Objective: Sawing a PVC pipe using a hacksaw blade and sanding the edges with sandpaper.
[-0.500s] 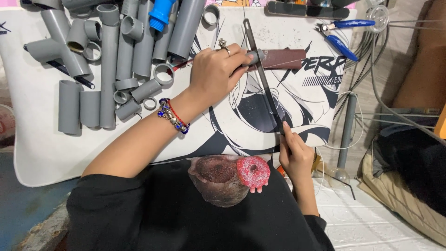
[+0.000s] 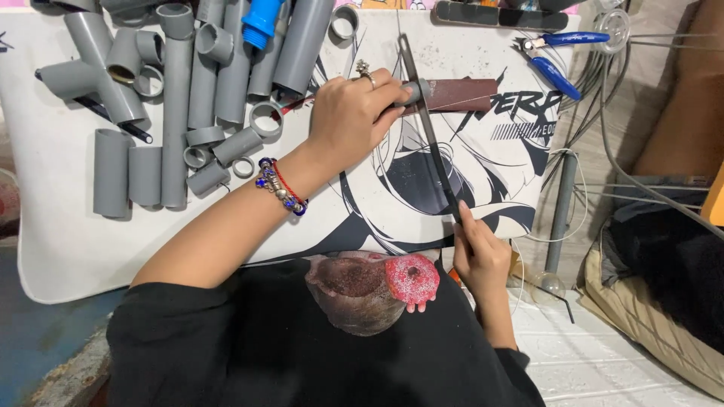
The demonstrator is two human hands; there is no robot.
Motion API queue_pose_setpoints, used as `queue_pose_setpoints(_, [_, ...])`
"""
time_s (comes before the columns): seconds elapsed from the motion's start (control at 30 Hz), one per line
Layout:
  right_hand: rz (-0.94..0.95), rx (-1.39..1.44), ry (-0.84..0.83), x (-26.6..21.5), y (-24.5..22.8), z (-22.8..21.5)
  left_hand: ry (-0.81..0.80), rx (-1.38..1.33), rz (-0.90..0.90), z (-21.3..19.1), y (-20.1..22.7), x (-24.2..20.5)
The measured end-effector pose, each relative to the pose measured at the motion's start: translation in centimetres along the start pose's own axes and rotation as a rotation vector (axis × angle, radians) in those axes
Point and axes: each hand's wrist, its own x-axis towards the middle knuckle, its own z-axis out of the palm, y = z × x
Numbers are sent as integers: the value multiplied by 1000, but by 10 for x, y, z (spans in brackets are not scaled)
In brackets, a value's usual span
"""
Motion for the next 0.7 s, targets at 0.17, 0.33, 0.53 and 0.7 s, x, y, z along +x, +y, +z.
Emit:
queue_pose_setpoints(0.17, [-25,5,0,2,7,8,6,42,24,-2,1,0])
queue_pose_setpoints(0.33, [-16,16,-34,2,3,2,4,41,46,-1,2,0])
queue_pose_setpoints(0.53, [-39,-17,6,3,0,7,-5,63,48,-2,2,-3])
queue_pose_setpoints(0.7, [-69,-85,-14,5,1,0,-18,6,23,0,-2,0])
